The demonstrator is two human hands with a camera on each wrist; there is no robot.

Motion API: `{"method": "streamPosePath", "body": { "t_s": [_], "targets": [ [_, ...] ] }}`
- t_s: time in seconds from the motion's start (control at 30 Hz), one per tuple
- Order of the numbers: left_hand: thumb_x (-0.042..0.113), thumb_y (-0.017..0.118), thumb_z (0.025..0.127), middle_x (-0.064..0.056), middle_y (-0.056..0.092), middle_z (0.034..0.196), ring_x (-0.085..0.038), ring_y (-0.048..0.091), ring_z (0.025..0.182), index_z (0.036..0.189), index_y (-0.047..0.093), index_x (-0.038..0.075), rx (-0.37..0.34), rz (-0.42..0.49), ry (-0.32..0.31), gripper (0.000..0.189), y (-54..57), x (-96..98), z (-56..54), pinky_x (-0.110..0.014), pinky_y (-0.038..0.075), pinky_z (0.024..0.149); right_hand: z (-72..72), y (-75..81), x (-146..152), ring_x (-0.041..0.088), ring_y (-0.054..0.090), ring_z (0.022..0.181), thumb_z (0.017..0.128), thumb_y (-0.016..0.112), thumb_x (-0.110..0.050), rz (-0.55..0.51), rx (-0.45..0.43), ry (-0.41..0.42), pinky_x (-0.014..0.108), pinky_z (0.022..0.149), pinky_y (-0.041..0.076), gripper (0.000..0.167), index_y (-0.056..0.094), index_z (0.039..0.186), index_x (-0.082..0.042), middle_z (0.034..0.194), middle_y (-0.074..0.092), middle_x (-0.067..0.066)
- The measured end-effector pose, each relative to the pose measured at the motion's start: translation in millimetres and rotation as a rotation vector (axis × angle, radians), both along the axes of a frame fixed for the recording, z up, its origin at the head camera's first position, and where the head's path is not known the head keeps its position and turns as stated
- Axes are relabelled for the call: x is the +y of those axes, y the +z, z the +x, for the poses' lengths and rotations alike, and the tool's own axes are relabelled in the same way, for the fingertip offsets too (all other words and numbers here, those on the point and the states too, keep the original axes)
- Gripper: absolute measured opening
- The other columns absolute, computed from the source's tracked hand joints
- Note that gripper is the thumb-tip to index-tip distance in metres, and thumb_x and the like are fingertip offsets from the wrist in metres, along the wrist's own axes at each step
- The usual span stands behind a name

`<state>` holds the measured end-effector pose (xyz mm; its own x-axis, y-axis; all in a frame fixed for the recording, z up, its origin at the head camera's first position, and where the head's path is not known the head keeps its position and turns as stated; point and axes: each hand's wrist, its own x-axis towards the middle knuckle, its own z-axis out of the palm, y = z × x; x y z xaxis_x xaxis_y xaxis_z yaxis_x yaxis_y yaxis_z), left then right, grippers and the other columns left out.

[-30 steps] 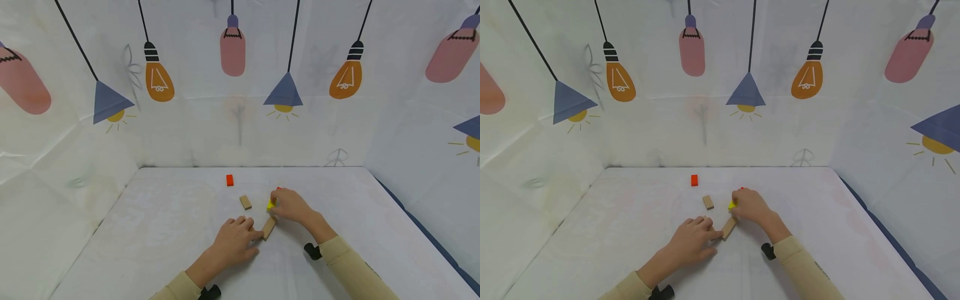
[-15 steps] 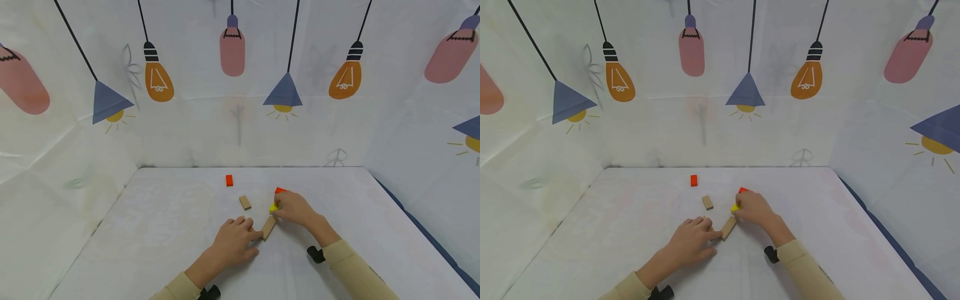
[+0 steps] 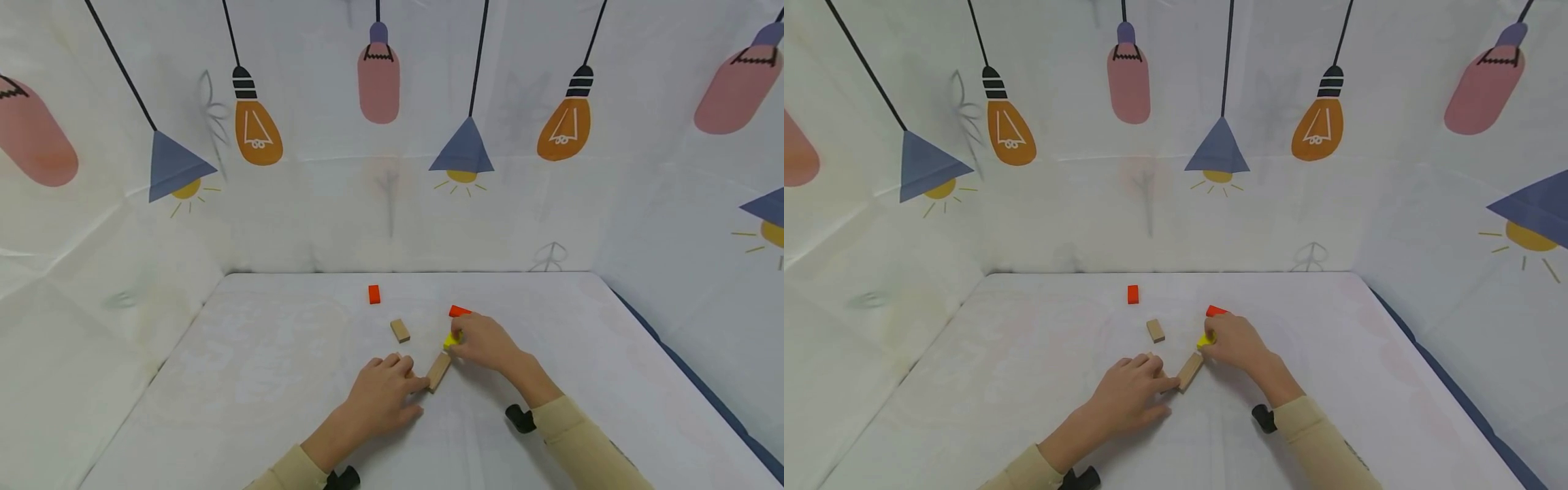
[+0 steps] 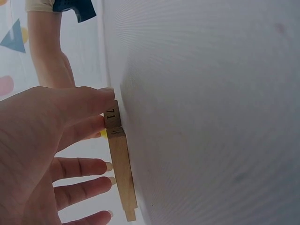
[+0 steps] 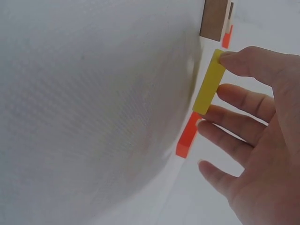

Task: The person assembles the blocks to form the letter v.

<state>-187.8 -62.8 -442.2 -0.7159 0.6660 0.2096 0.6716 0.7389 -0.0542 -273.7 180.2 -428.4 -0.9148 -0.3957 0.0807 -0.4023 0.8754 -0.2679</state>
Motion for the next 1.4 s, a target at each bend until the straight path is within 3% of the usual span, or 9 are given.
{"method": "streamPosePath", "body": {
  "t_s": [0.43, 0.73, 1.4],
  "targets": [
    [0.050, 0.073, 0.084, 0.009, 0.060, 0.099, -0.009, 0.051, 0.090, 0.119, 0.070, 0.038, -0.002, -0.002, 0.002, 0.037, 3.3, 1.4, 1.2, -0.030, 0.049, 0.078, 3.1, -2.0, 2.5, 0.011, 0.049, 0.069, 0.081, 0.076, -0.029, 0.007, 0.004, -0.010, 0.029, 0.066, 0.043, 0.018, 0.065, 0.083, -0.016, 0.077, 0.062, -0.008],
    [0.051, 0.073, 0.083, 0.010, 0.059, 0.098, -0.009, 0.051, 0.089, 0.119, 0.071, 0.038, 0.000, 0.007, 0.000, 0.037, 0.0, 0.1, 0.2, -0.030, 0.048, 0.076, 3.6, -3.1, 1.9, 0.011, 0.049, 0.073, 0.080, 0.077, -0.029, 0.034, -0.015, -0.037, 0.031, 0.071, 0.045, 0.018, 0.066, 0.086, -0.017, 0.081, 0.062, -0.007],
    [0.050, 0.074, 0.083, 0.010, 0.059, 0.097, -0.008, 0.050, 0.088, 0.118, 0.071, 0.038, 0.012, 0.023, -0.002, 0.037, -0.9, 0.3, -0.1, -0.029, 0.048, 0.075, 2.0, -7.6, 0.0, 0.012, 0.048, 0.076, 0.081, 0.073, -0.025, 0.023, 0.007, -0.009, 0.032, 0.071, 0.044, 0.014, 0.065, 0.089, -0.017, 0.085, 0.060, -0.005]
  ]
}}
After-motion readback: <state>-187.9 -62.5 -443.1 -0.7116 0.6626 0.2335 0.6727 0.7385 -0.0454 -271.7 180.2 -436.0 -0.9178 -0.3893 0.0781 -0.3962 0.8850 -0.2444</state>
